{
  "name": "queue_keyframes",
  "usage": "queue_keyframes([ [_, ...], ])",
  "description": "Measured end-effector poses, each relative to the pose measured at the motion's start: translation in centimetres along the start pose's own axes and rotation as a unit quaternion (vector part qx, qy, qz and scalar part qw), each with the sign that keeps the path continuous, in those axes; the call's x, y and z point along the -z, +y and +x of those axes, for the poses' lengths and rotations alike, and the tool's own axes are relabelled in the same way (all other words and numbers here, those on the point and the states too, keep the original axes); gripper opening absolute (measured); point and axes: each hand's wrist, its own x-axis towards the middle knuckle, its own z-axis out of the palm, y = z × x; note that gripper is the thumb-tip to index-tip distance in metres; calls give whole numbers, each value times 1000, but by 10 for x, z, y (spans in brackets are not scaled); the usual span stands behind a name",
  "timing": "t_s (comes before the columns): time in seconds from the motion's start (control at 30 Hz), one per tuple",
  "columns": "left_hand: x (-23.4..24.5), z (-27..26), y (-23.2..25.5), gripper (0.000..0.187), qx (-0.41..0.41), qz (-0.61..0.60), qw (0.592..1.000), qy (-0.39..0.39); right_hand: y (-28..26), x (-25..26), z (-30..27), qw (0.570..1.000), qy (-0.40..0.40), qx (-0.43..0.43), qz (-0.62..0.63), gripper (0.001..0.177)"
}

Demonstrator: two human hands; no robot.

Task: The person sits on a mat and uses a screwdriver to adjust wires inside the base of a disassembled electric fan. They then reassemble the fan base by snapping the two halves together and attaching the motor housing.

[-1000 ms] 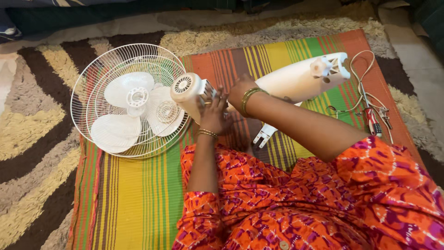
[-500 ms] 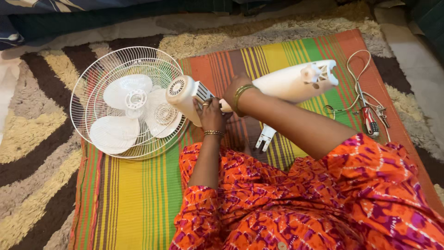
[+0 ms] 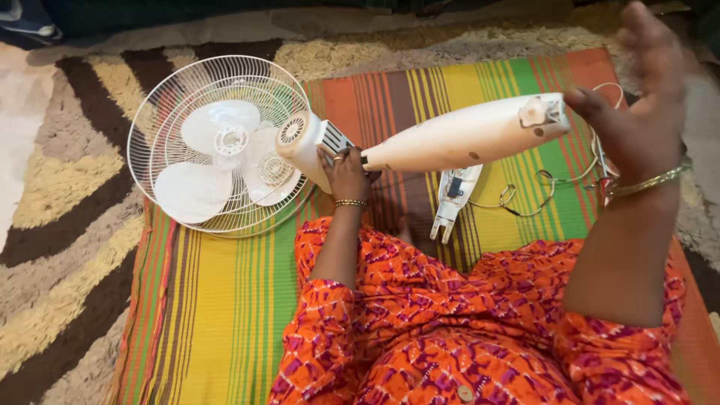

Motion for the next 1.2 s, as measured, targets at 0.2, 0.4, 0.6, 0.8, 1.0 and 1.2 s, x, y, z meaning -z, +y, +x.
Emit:
queue_keyframes([
  [0.2,3,10,5,56,19,5,1000,-23,48,-79,-40,868,-63,-166,465,99],
  [0.4,9,2,-8,54,0,-25,999,-21,43,-107,-48,922,-84,-141,352,71],
  [0.6,9,2,-25,78,-46,-74,994,-60,-11,-124,-35,958,-102,-145,224,73],
  [0.8,1,5,-37,79,-50,-41,993,-96,-35,-149,-6,966,-153,-107,177,73],
  [1.0,-27,1,-51,52,-26,45,992,-115,-9,-190,1,954,-216,-24,205,93],
  [1.2,-44,-2,-57,59,-38,-89,994,-48,4,-237,-19,919,-210,16,334,96],
])
